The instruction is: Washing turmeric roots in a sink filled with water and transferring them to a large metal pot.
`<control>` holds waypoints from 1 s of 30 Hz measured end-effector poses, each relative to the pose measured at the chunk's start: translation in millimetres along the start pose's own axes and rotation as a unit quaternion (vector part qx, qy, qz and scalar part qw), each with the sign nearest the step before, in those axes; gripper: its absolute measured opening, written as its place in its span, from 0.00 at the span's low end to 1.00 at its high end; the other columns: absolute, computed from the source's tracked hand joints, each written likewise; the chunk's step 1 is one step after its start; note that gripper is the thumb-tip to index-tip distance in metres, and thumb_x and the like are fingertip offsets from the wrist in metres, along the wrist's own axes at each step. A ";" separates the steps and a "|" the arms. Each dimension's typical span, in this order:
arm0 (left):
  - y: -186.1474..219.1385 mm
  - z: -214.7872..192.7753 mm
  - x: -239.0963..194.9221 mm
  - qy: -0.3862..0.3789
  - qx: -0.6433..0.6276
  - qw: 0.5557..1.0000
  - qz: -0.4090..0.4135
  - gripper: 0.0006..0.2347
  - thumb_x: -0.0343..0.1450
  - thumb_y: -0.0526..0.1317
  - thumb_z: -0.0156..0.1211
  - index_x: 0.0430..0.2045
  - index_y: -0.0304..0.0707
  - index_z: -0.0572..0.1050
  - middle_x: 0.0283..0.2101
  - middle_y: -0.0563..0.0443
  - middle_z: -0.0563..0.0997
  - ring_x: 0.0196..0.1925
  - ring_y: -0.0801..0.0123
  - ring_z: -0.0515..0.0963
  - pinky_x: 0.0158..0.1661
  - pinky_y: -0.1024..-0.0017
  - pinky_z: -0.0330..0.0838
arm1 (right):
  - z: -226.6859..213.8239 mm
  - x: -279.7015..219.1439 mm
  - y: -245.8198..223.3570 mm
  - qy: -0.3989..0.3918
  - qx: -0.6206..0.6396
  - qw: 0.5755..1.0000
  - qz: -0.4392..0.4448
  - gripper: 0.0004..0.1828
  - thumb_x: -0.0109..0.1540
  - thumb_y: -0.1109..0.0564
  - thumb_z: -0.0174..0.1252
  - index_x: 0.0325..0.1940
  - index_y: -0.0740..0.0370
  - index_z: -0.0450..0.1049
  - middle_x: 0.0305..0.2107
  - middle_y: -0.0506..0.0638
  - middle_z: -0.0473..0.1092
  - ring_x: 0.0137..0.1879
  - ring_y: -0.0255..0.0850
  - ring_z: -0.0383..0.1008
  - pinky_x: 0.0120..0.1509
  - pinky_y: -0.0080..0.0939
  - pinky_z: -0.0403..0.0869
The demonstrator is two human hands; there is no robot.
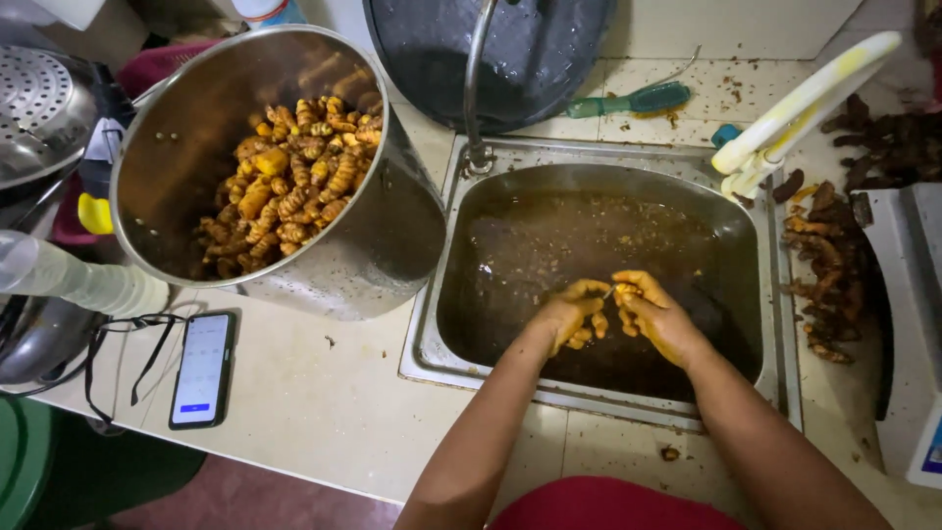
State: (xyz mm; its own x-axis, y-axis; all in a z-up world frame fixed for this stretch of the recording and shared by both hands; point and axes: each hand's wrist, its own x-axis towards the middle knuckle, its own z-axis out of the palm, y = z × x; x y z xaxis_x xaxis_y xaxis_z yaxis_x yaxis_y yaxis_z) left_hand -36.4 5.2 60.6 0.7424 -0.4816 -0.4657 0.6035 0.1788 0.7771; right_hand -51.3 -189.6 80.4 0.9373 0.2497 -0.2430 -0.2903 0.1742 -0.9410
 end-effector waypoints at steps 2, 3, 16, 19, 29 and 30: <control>11.5 8.5 -16.3 -0.017 0.028 0.999 0.024 0.16 0.78 0.37 0.45 0.62 0.55 0.61 0.19 0.42 0.73 0.09 0.76 0.59 0.09 0.84 0.52 | 12.7 -7.3 -12.3 -0.024 -0.019 1.000 -0.009 0.20 0.70 0.64 0.44 0.67 0.58 0.61 0.39 0.52 0.61 0.32 0.35 0.62 0.29 0.32 0.63; 14.8 10.8 -20.3 -0.016 0.028 0.999 0.023 0.16 0.78 0.37 0.45 0.62 0.55 0.61 0.19 0.42 0.73 0.09 0.76 0.59 0.09 0.84 0.52 | 18.4 -9.4 -20.2 -0.024 -0.019 1.000 -0.009 0.20 0.70 0.64 0.44 0.67 0.58 0.61 0.39 0.52 0.61 0.32 0.35 0.62 0.29 0.32 0.63; 8.0 18.5 -14.4 0.033 0.074 0.995 0.053 0.15 0.77 0.37 0.47 0.59 0.54 0.68 0.15 0.52 0.67 0.10 0.78 0.60 0.09 0.86 0.52 | 5.1 7.9 2.2 0.026 -0.164 0.980 -0.111 0.21 0.65 0.66 0.57 0.63 0.56 0.72 0.48 0.52 0.76 0.35 0.29 0.68 0.32 0.25 0.69; 3.4 16.2 -2.9 0.059 0.070 0.994 0.059 0.15 0.78 0.38 0.47 0.59 0.56 0.70 0.14 0.51 0.68 0.10 0.76 0.61 0.08 0.85 0.54 | 3.3 16.1 16.9 0.028 -0.094 0.990 -0.098 0.21 0.67 0.68 0.50 0.64 0.60 0.67 0.46 0.54 0.71 0.29 0.30 0.64 0.27 0.26 0.66; 35.6 23.0 -35.9 0.047 0.005 0.998 0.040 0.14 0.78 0.38 0.45 0.58 0.55 0.68 0.15 0.54 0.64 0.10 0.78 0.58 0.09 0.86 0.52 | 13.2 -2.1 -4.2 0.020 0.024 0.997 -0.073 0.18 0.71 0.67 0.42 0.65 0.59 0.56 0.41 0.57 0.63 0.33 0.42 0.72 0.33 0.36 0.71; 35.9 23.1 -37.3 0.046 0.005 0.998 0.041 0.14 0.78 0.38 0.45 0.58 0.55 0.68 0.15 0.54 0.64 0.10 0.78 0.58 0.09 0.86 0.52 | 12.3 -2.2 -4.1 0.020 0.023 0.997 -0.074 0.18 0.71 0.67 0.42 0.65 0.59 0.56 0.41 0.57 0.63 0.33 0.42 0.72 0.33 0.36 0.71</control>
State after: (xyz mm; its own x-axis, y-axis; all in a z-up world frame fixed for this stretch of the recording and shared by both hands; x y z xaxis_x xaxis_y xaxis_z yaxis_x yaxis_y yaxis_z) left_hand -49.1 9.7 115.7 0.8127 -0.3841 -0.4381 0.5379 0.2060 0.8174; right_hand -54.5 -179.1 87.7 0.9771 0.1803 -0.1131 -0.1567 0.2499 -0.9555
